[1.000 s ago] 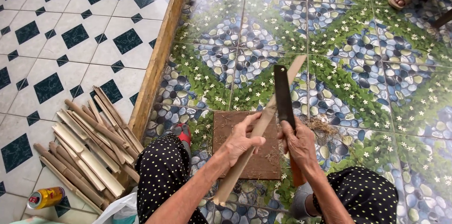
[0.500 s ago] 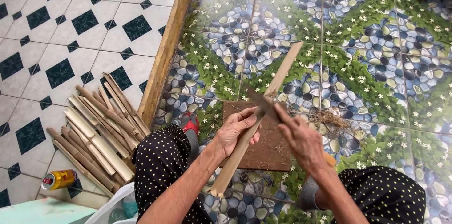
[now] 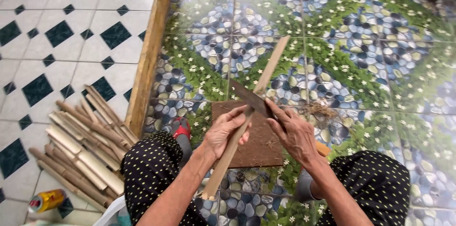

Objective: Shaving and shaping bamboo strips using a hand knife against a wooden block on the floor.

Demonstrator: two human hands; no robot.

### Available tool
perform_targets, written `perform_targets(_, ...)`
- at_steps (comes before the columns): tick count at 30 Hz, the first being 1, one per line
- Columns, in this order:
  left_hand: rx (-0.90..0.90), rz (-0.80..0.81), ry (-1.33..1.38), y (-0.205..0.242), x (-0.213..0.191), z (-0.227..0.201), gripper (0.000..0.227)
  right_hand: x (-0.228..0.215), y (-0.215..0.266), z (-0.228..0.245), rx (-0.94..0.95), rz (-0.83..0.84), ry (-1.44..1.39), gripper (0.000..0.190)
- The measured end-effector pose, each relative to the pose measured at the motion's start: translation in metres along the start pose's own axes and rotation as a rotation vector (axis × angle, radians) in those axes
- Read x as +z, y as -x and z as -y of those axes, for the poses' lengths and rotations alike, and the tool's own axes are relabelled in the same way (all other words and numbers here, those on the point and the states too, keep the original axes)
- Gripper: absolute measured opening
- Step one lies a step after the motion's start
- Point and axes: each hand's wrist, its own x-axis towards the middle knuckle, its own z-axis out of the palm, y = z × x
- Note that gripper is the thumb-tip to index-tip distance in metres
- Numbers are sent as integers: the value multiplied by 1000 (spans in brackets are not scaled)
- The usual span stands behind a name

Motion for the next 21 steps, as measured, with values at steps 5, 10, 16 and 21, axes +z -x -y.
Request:
perform_targets(5, 22, 33, -47, 23, 21, -7, 43, -4, -8, -50, 56, -143, -91, 55)
perform_targets(10, 23, 41, -72, 24, 27, -6, 47, 1, -9, -62, 38, -140, -92, 56)
perform_targets(16, 10, 108, -132, 36, 27, -6, 48, -16, -17, -71, 76, -209, -135, 55)
perform_targets(21, -51, 160, -121, 50, 30, 4, 52, -52, -17, -68, 179, -390, -199, 50)
